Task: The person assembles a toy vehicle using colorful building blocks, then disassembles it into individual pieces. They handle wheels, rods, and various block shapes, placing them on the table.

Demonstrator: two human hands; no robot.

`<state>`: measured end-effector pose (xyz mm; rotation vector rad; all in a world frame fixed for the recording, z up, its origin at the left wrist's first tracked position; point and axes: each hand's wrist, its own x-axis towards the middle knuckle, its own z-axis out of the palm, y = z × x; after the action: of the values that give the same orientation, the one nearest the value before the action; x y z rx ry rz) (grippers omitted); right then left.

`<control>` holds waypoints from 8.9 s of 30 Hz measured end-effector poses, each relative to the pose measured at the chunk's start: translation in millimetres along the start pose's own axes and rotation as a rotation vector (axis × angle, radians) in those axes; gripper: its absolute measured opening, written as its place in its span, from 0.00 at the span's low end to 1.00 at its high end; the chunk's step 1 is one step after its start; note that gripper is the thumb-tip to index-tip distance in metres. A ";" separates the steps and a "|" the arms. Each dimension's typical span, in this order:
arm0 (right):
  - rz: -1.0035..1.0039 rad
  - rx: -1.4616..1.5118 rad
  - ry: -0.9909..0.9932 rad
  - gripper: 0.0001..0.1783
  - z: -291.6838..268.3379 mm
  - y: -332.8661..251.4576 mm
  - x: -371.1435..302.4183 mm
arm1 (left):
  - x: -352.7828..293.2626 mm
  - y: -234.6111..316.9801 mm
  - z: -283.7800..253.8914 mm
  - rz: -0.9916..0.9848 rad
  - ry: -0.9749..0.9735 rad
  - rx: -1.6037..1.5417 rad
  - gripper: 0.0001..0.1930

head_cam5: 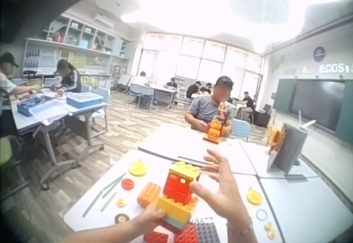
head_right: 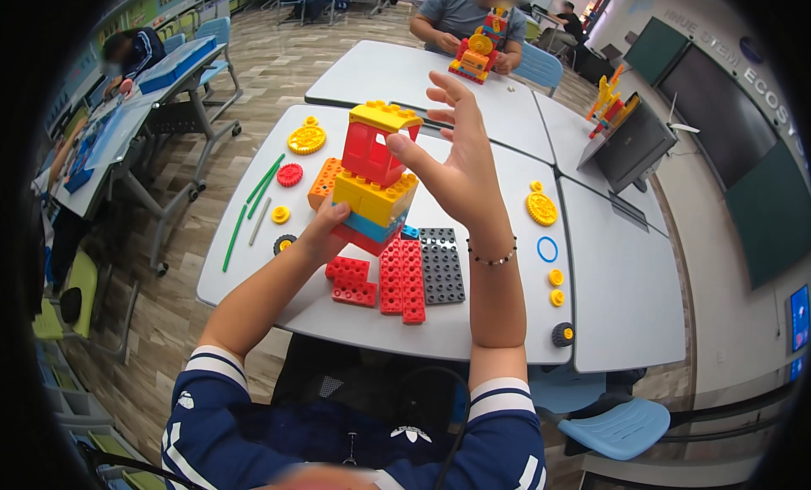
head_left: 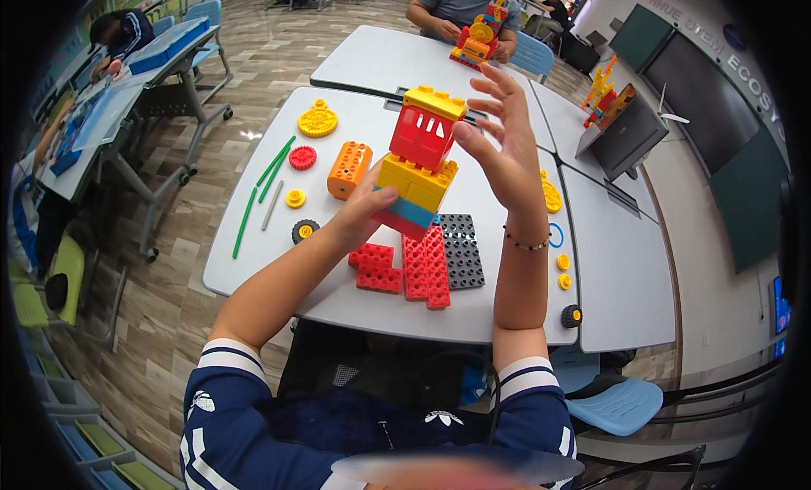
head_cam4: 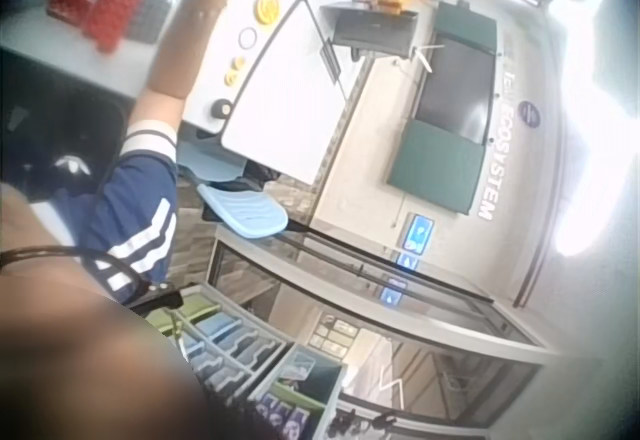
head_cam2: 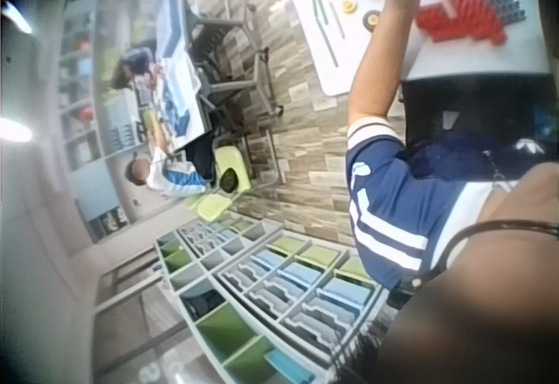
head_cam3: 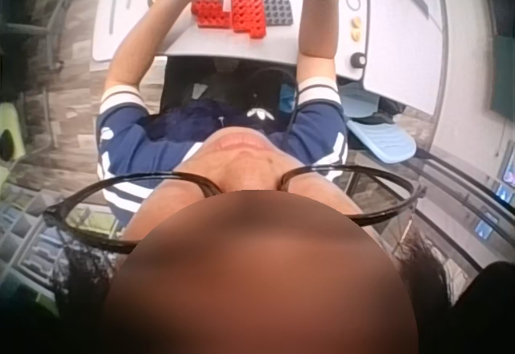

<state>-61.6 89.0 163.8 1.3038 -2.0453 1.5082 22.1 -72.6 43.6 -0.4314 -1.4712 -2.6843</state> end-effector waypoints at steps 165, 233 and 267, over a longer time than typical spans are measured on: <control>0.224 -0.351 -0.171 0.26 67.6 164.2 12.6 | 29.3 15.1 -31.9 0.638 0.574 1.019 0.41; -0.024 0.132 -0.533 0.41 32.0 76.2 10.5 | 26.2 14.5 -32.1 0.168 0.247 0.356 0.42; 0.328 0.396 -0.232 0.30 59.5 87.8 -46.1 | 19.7 -0.2 -15.7 0.114 0.224 0.417 0.35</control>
<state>-89.4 64.0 54.3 1.3829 -2.2722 2.0807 -0.2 -83.8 40.6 -0.1748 -1.8055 -2.1728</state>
